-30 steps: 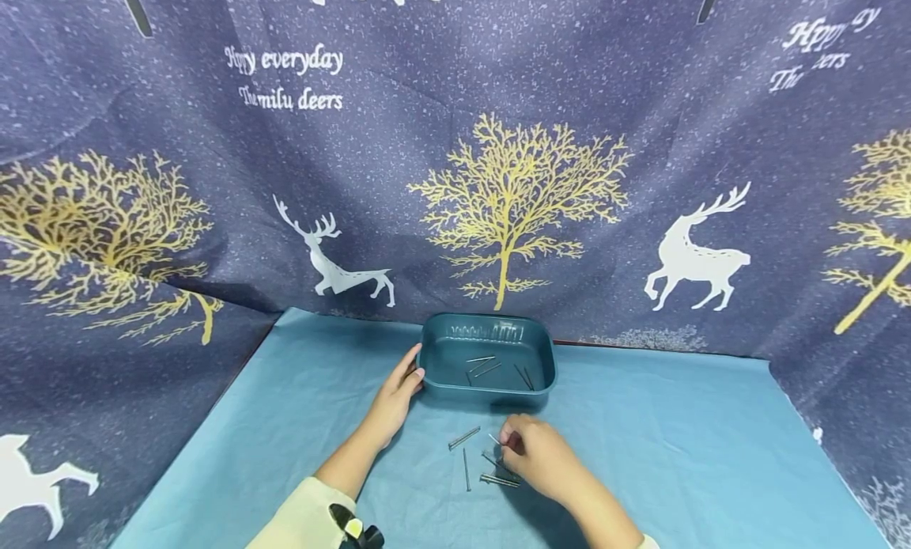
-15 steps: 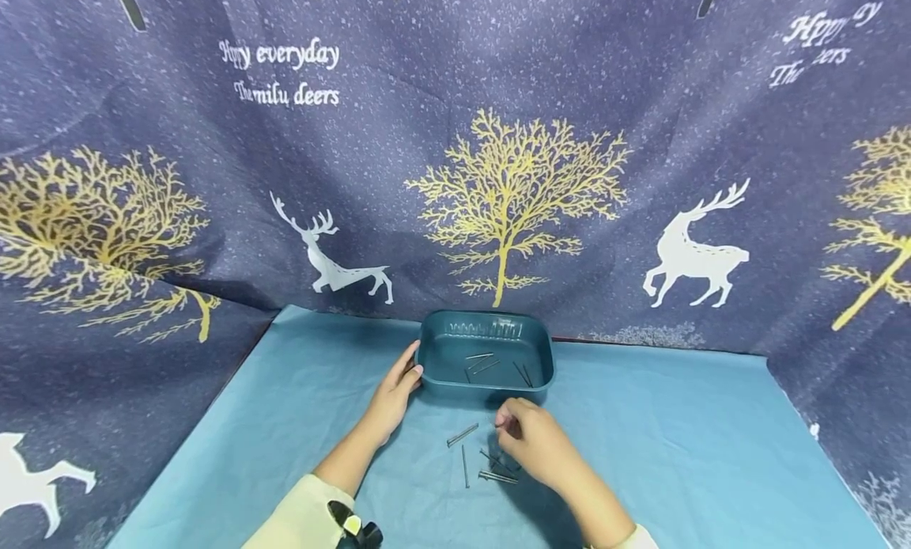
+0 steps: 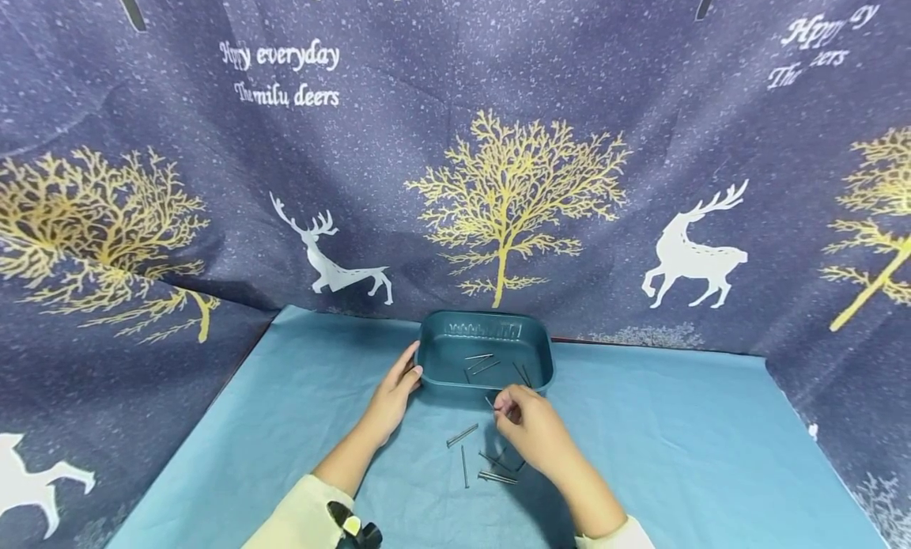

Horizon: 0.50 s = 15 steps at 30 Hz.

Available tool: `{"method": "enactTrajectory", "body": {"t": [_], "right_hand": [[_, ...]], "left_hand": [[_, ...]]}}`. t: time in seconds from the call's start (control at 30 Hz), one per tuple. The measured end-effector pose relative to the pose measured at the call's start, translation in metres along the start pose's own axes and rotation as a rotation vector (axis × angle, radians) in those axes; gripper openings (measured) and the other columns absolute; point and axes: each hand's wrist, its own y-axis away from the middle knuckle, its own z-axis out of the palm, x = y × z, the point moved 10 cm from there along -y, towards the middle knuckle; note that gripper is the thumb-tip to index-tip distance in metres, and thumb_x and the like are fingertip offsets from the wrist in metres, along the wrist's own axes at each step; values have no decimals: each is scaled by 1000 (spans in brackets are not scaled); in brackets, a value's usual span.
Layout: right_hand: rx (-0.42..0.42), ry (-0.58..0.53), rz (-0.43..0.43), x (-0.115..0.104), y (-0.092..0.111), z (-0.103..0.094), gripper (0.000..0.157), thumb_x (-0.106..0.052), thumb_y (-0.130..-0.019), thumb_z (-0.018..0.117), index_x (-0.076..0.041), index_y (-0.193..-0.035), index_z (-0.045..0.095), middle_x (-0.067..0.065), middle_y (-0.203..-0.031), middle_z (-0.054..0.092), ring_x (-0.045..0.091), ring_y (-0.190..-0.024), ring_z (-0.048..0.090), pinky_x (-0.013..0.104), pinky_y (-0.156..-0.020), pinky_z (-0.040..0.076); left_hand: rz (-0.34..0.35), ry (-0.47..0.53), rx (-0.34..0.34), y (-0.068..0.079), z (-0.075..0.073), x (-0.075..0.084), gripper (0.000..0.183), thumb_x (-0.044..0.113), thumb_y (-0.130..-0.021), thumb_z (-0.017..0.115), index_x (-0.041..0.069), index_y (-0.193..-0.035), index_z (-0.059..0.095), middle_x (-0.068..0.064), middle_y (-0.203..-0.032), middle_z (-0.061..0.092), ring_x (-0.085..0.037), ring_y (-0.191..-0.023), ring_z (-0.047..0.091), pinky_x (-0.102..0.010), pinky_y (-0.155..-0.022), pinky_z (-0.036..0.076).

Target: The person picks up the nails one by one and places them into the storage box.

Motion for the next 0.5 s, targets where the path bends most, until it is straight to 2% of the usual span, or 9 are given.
{"method": "enactTrajectory", "body": {"t": [0.23,0.5], "right_hand": [[28,-29,39,4,-3,-1,13,-7,-91,71,-17,-89,65,-7,-87,61,1,-71,53,18,-65,49],[100,-56,-5,-1,-7,-6,11,-6,-91,72,-14,-88,65,-5,-86,62,1,-72,51,18,-65,47]], "left_hand": [[5,15,-2,0,1,0,61,48,-105,50,30,-160,31,-11,-167,27,-31,-152,33,-51,-121,37],[2,16,-3,1,0,0,60,47,-106,50,29,-160,31,-12,-167,26,-33,-152,32,-52,-121,36]]}}
